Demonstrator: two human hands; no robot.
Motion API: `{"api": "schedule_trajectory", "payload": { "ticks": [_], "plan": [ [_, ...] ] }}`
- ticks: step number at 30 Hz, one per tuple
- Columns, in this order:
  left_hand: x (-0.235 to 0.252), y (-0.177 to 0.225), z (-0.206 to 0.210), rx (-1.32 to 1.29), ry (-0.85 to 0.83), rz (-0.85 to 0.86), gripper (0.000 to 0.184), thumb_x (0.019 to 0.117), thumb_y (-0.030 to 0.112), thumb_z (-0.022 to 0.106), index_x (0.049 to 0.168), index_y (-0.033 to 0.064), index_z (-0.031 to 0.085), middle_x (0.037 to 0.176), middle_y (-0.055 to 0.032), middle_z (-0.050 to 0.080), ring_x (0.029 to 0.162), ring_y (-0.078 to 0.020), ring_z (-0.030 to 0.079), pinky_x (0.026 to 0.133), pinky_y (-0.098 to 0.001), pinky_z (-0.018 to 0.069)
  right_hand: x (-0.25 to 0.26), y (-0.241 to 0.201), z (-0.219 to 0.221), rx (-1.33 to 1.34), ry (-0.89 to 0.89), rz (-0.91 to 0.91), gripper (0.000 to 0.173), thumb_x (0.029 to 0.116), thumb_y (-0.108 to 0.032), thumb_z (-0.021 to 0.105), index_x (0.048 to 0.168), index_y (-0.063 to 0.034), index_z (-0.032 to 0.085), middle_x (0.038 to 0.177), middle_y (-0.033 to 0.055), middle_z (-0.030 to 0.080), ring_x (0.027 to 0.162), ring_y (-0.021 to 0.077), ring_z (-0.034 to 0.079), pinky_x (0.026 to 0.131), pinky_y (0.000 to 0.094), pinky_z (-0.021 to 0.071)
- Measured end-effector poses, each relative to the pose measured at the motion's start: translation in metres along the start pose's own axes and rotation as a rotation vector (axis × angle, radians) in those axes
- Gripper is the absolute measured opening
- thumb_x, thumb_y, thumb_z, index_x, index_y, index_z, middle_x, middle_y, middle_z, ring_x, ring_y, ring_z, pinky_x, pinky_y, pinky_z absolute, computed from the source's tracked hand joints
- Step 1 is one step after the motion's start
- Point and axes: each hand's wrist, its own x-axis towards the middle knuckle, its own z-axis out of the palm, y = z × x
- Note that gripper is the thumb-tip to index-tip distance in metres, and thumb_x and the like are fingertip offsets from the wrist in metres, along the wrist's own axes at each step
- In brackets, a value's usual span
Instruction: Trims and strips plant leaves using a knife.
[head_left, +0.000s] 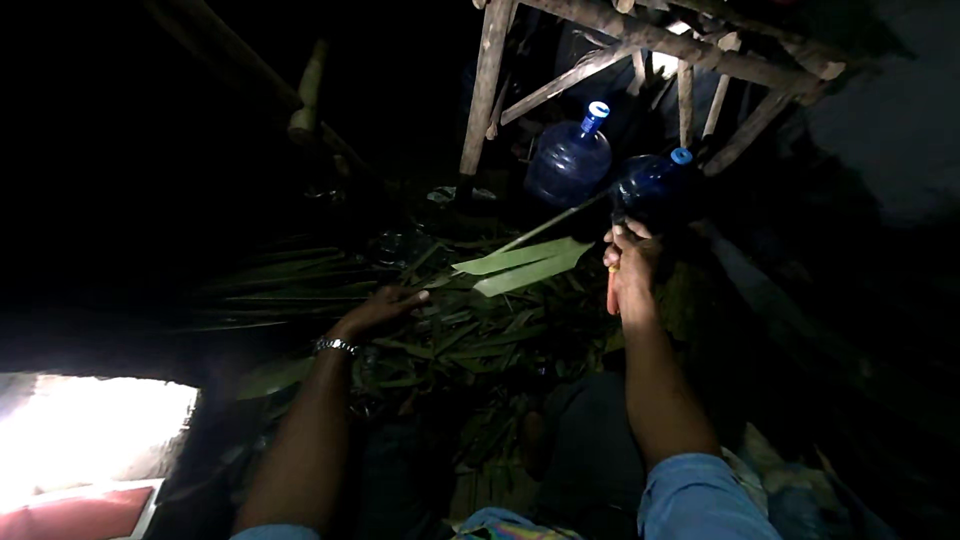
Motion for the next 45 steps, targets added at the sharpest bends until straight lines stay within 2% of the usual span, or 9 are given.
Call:
{"api": "schedule_trajectory", "payload": {
  "ticks": [2,5,10,13,20,24,28,36,45],
  "plan": [
    [-0.007,0.006,-0.001,-0.091,0.057,-0.047,0.051,0.1094,0.043,0.044,0.13,0.0003,0.062,0.114,-0.0201,0.066,0.1,-0.0273,0.062,0.092,-0.0491,0.0501,0.001,0.001,-0.007,-0.017,-0.029,0.008,0.023,0.1032,-0.002,0.053,0.124,-0.0054,0.06,0.078,0.0004,0.062,0.044,0.0025,0.043,0.04,0.0152,0.038],
    [-0.005,0.01,0.009,-0.152,0.141,0.001,0.064,0.1083,0.057,0.029,0.129,0.0069,0.063,0.109,-0.0111,0.067,0.095,-0.0176,0.063,0.087,-0.0404,0.0529,-0.013,0.011,-0.004,-0.151,-0.362,0.044,0.025,0.1018,-0.004,0.053,0.125,-0.0057,0.062,0.08,0.0013,0.063,0.049,0.0043,0.045,0.045,0.0193,0.041],
    [0.015,0.016,0.039,-0.029,0.177,0.263,0.042,0.1102,0.033,0.045,0.118,-0.001,0.068,0.101,-0.0149,0.069,0.091,-0.0194,0.065,0.088,-0.0437,0.0533,-0.054,0.017,0.039,-0.373,-0.897,0.116,0.039,0.0994,-0.009,0.058,0.137,-0.0007,0.057,0.08,0.0037,0.064,0.054,0.0052,0.048,0.05,0.0212,0.0411],
    [0.011,0.029,0.05,-0.009,0.211,0.362,0.032,0.1085,0.024,0.051,0.116,0.0003,0.07,0.095,-0.0097,0.069,0.083,-0.012,0.063,0.084,-0.0355,0.0533,-0.066,0.021,0.055,-0.367,-0.995,0.117,0.018,0.0987,-0.006,0.058,0.115,0.0019,0.059,0.075,0.001,0.061,0.052,0.0014,0.044,0.049,0.0174,0.0369],
    [0.01,0.034,0.06,-0.021,0.263,0.433,0.029,0.1076,0.023,0.052,0.111,0.0028,0.072,0.085,-0.0032,0.067,0.073,-0.0049,0.058,0.073,-0.0277,0.051,-0.07,0.025,0.058,-0.262,-0.926,0.144,0.008,0.0982,-0.006,0.058,0.104,-0.0013,0.061,0.072,0.0011,0.061,0.049,0.0016,0.043,0.047,0.0166,0.035],
    [0.007,0.036,0.057,-0.246,0.162,0.369,0.027,0.1074,0.02,0.051,0.097,0.0058,0.071,0.073,0.0052,0.058,0.062,0.0006,0.049,0.06,-0.0188,0.0441,-0.065,0.018,0.053,-0.212,-0.981,0.142,0.026,0.0986,-0.006,0.058,0.124,-0.0006,0.063,0.076,0.0005,0.064,0.05,-0.0003,0.042,0.047,0.0153,0.0351],
    [0.004,0.034,0.051,-0.351,0.08,0.321,0.029,0.1068,0.017,0.05,0.089,0.0074,0.07,0.066,0.0072,0.054,0.055,0.0008,0.046,0.052,-0.0173,0.0406,-0.06,0.016,0.047,-0.196,-0.96,0.09,0.023,0.0982,-0.006,0.058,0.12,-0.0018,0.066,0.076,0.0005,0.064,0.05,-0.0002,0.042,0.047,0.0154,0.0353],
    [0.012,0.032,0.068,0.014,0.388,0.468,0.024,0.1036,0.021,0.059,0.106,0.0018,0.074,0.084,-0.0068,0.071,0.073,-0.0086,0.064,0.075,-0.032,0.0551,-0.072,0.015,0.058,-0.191,-0.707,0.195,0.018,0.1017,-0.002,0.056,0.117,-0.0004,0.063,0.075,0.003,0.062,0.049,0.0022,0.042,0.045,0.0169,0.0358],
    [0.011,0.036,0.09,0.166,0.565,0.533,0.032,0.1042,0.03,0.055,0.108,0.0053,0.076,0.088,-0.0106,0.075,0.079,-0.0236,0.072,0.078,-0.05,0.057,-0.065,0.009,0.052,-0.111,-0.471,0.102,0.01,0.1025,-0.003,0.056,0.107,-0.0031,0.065,0.077,0.0035,0.064,0.045,0.0023,0.04,0.043,0.0161,0.0348]
  ]
}}
